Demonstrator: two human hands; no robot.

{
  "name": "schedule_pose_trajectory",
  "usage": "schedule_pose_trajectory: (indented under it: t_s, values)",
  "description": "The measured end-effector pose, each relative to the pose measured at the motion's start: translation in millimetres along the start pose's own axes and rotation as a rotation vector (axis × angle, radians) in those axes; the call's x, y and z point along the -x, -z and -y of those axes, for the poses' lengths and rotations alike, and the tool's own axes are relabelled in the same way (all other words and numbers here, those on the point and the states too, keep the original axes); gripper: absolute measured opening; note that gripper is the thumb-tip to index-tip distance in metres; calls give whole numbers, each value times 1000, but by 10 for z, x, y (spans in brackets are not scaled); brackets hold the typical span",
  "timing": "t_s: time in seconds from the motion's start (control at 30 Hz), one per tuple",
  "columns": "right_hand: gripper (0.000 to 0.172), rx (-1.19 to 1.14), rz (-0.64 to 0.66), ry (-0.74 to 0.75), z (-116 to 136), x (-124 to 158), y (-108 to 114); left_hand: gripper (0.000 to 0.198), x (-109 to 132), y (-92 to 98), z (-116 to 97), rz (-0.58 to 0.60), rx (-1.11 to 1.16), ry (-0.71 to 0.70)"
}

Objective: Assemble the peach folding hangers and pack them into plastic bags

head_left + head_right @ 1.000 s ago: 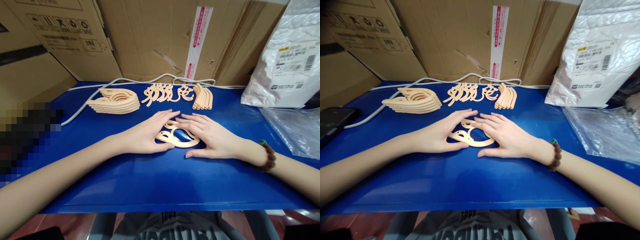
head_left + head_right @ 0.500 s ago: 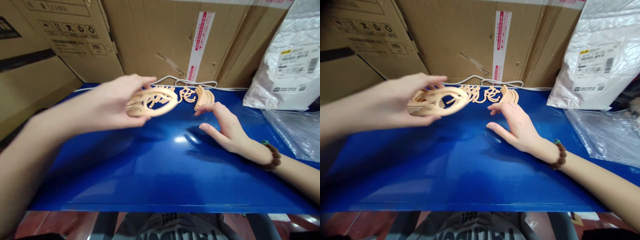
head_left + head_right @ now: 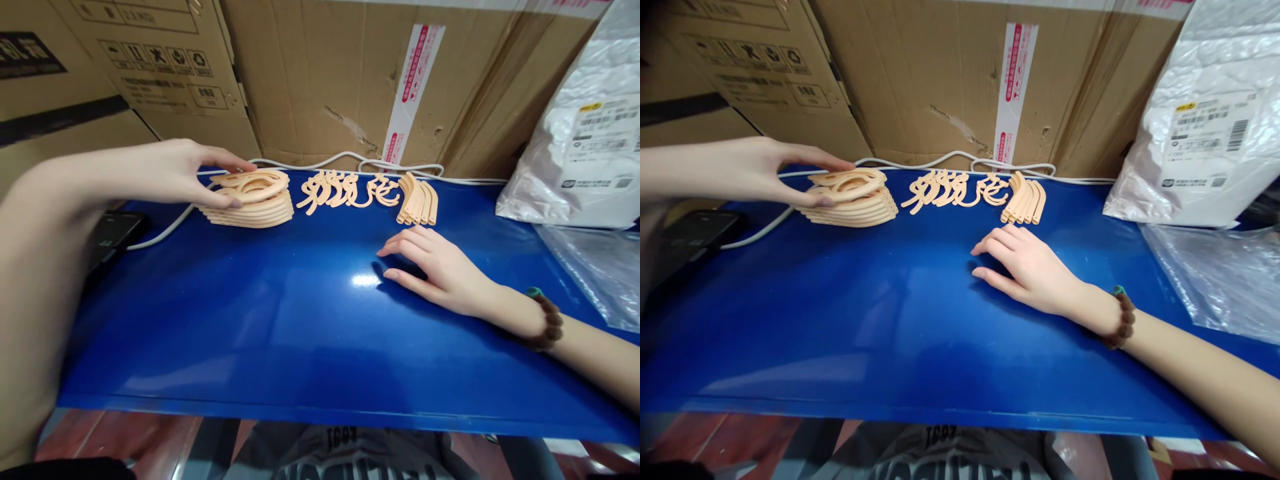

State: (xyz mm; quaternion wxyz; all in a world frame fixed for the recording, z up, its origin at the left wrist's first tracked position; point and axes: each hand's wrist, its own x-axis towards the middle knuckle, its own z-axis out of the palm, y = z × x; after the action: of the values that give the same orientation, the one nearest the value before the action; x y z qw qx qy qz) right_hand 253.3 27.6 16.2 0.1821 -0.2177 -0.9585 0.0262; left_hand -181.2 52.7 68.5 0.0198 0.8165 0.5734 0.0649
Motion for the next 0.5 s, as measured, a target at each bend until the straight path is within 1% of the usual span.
schedule_pose_trajectory:
  t_s: [0.13, 0.2, 0.33, 0.5]
  values:
    - [27, 8, 3, 23, 13, -3, -5, 78, 5, 88, -61, 81, 82, 145]
    - [27, 13, 8, 24, 13, -1, -10, 78, 14, 122, -115, 87, 134, 178]
    - [27, 16, 12, 21, 6, 2, -23, 79, 43, 153, -237, 47, 148, 144]
    - [25, 41, 18, 37, 10, -1, -33, 91, 117, 162, -319, 77, 51, 61]
